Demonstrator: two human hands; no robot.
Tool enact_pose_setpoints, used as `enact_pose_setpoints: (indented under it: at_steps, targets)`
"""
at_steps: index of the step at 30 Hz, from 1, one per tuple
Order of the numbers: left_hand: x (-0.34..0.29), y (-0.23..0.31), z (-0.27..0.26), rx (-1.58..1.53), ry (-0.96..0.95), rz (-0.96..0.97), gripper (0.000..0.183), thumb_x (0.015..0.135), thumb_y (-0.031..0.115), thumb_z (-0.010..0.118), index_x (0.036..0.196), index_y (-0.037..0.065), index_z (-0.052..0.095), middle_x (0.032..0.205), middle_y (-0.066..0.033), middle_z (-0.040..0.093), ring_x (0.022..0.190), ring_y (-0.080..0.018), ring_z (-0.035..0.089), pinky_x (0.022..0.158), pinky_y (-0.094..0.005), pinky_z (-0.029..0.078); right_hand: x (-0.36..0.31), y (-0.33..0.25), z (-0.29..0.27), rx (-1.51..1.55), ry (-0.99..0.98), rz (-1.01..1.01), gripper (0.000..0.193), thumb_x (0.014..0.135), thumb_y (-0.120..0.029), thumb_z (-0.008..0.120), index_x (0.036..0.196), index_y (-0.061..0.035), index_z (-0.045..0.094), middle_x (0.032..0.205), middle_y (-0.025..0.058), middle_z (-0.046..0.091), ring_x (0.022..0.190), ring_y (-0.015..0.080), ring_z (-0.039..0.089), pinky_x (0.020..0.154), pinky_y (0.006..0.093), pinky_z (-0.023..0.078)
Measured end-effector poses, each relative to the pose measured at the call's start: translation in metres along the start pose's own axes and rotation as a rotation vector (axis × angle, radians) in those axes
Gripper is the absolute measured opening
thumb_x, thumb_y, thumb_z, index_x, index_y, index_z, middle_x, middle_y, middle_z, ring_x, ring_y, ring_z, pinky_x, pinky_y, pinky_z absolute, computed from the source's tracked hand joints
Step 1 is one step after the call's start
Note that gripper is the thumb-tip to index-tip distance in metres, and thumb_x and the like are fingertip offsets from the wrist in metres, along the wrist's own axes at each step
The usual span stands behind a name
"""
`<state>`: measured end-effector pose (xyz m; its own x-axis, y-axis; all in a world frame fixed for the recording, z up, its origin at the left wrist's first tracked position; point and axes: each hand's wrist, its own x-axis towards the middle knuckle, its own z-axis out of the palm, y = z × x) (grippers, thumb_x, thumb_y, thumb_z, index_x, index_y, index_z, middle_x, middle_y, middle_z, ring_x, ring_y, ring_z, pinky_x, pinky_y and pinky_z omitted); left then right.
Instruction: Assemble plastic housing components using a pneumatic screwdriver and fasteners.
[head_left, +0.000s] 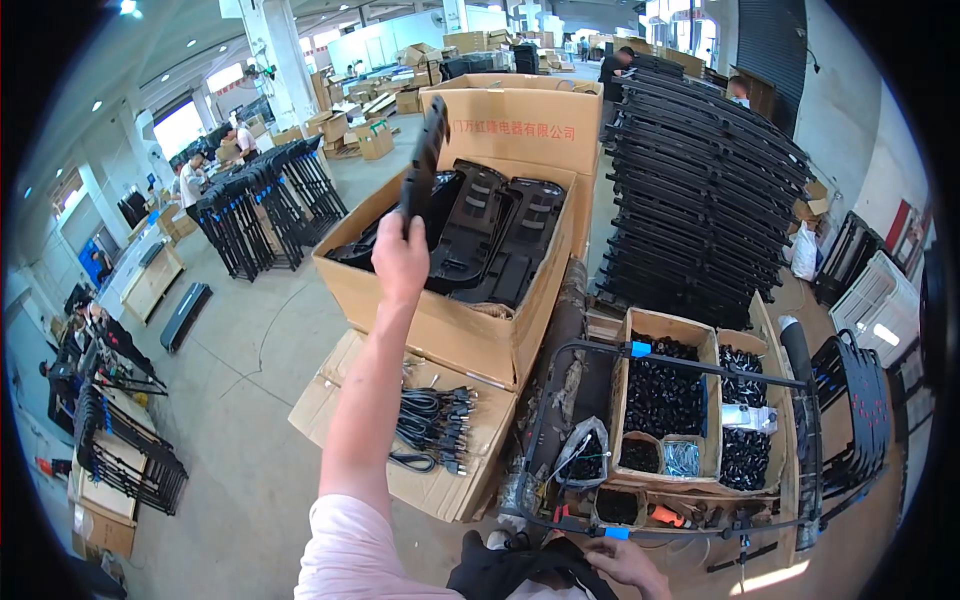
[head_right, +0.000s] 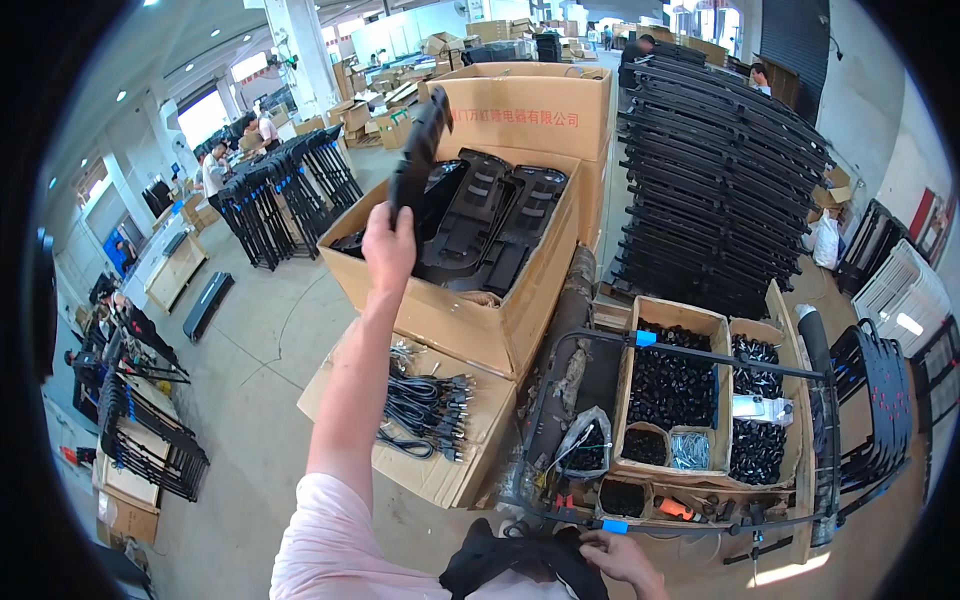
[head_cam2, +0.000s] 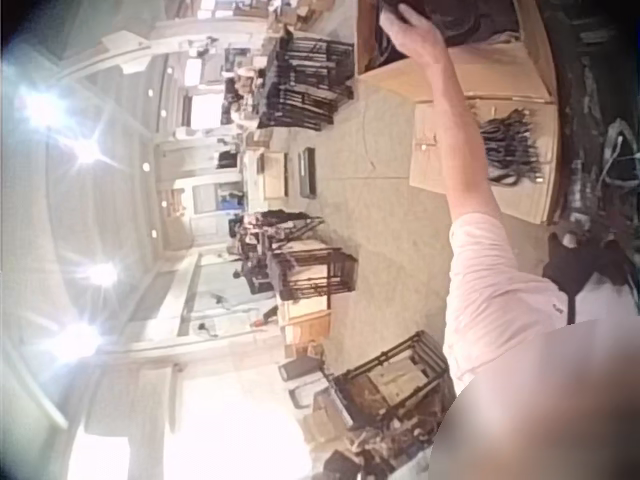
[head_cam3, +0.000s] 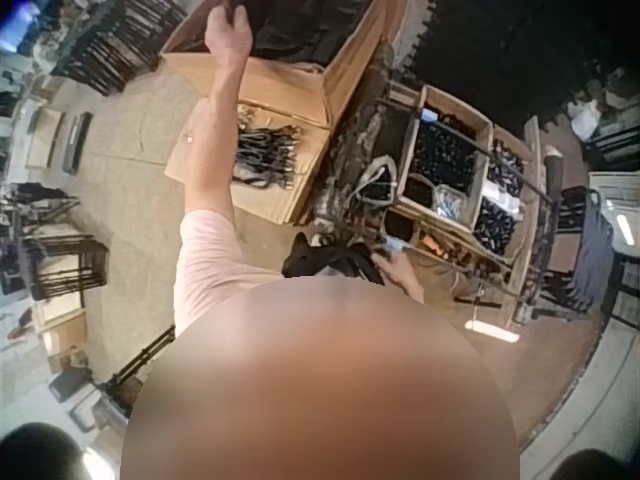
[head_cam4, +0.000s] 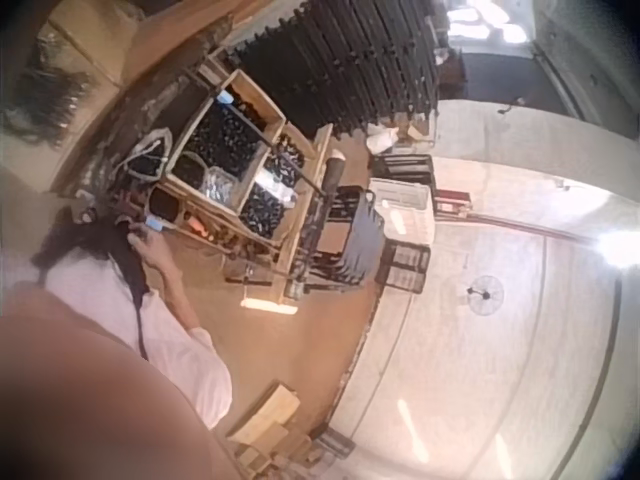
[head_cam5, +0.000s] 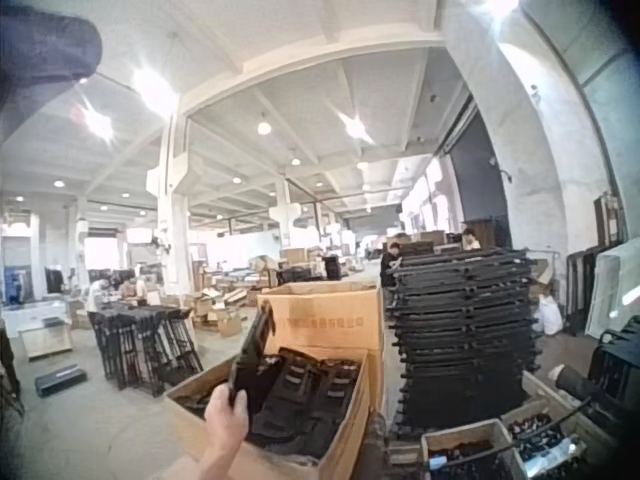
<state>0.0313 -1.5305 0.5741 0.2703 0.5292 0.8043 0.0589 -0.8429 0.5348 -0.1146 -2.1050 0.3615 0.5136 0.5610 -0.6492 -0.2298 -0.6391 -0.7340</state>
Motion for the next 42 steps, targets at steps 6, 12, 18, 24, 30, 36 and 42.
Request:
enact_pose_setpoints:
  at_steps: [6,12,18,24,30,36,42]
  targets:
    - [-0.11,0.044,-0.069,-0.894,-0.108,-0.579,0.04,0.097,0.007,0.069,0.132,0.0,0.05,0.123,-0.0089,0.064,0.109,-0.0188,0.061,0.098,-0.0357,0.05,0.009,-0.123,-0.015,0.029,0.281,-0.556,0.034,0.101,-0.024,0.067,0.126,-0.0001,0.069,0.105,0.0077,0.074,0.093,0.0139,0.069,0.086,0.0305,0.056]
    - [-0.299,0.129,-0.114,-1.041,-0.498,-0.867,0.071,0.098,0.01,0.071,0.152,-0.004,0.028,0.146,-0.0167,0.048,0.136,-0.0251,0.048,0.118,-0.0405,0.038,0.068,-0.198,-0.018,0.351,0.353,-0.7,0.063,0.11,-0.045,0.05,0.141,0.0091,0.053,0.126,0.0194,0.069,0.111,0.0233,0.066,0.099,0.0348,0.05]
    - [-0.397,0.105,-0.132,-0.855,-1.106,-0.902,0.058,0.102,0.018,0.066,0.149,-0.003,0.039,0.138,-0.0215,0.054,0.131,-0.0309,0.054,0.112,-0.041,0.043,0.143,-0.133,0.014,0.298,0.603,-0.592,0.054,0.107,-0.03,0.06,0.146,0.0068,0.05,0.135,0.0153,0.064,0.122,0.0213,0.059,0.109,0.0345,0.043]
    - [-0.441,0.046,-0.108,-0.414,-0.732,-0.622,0.061,0.107,0.034,0.052,0.151,-0.008,0.041,0.148,-0.0322,0.048,0.139,-0.0446,0.048,0.118,-0.0478,0.037,0.194,-0.068,0.033,0.357,0.626,-0.426,0.044,0.104,-0.011,0.057,0.143,0.0087,0.053,0.131,0.0203,0.068,0.122,0.0271,0.063,0.109,0.0357,0.045]
    - [-0.478,0.05,-0.092,-0.299,-0.921,-0.523,0.068,0.106,0.027,0.051,0.16,-0.007,0.026,0.159,-0.0332,0.037,0.149,-0.0484,0.036,0.124,-0.0517,0.028,0.208,-0.057,0.044,0.219,0.665,-0.255,0.048,0.104,-0.01,0.056,0.148,0.0083,0.046,0.13,0.0189,0.066,0.118,0.0239,0.064,0.105,0.035,0.048]
    - [-0.486,0.047,-0.093,-0.329,-0.957,-0.515,0.069,0.106,0.021,0.049,0.163,-0.006,0.02,0.164,-0.0319,0.03,0.153,-0.0469,0.03,0.127,-0.0509,0.023,0.213,-0.043,0.045,0.17,0.64,-0.213,0.053,0.102,-0.009,0.056,0.15,0.0095,0.044,0.127,0.0195,0.068,0.115,0.0232,0.066,0.103,0.0346,0.049]
    - [-0.485,0.049,-0.092,-0.334,-0.944,-0.476,0.067,0.107,0.02,0.046,0.163,-0.007,0.02,0.164,-0.0323,0.03,0.153,-0.047,0.03,0.127,-0.0501,0.023,0.214,-0.041,0.041,0.291,0.595,-0.234,0.054,0.102,-0.013,0.06,0.149,0.0082,0.046,0.126,0.0196,0.07,0.115,0.0243,0.067,0.102,0.0356,0.05]
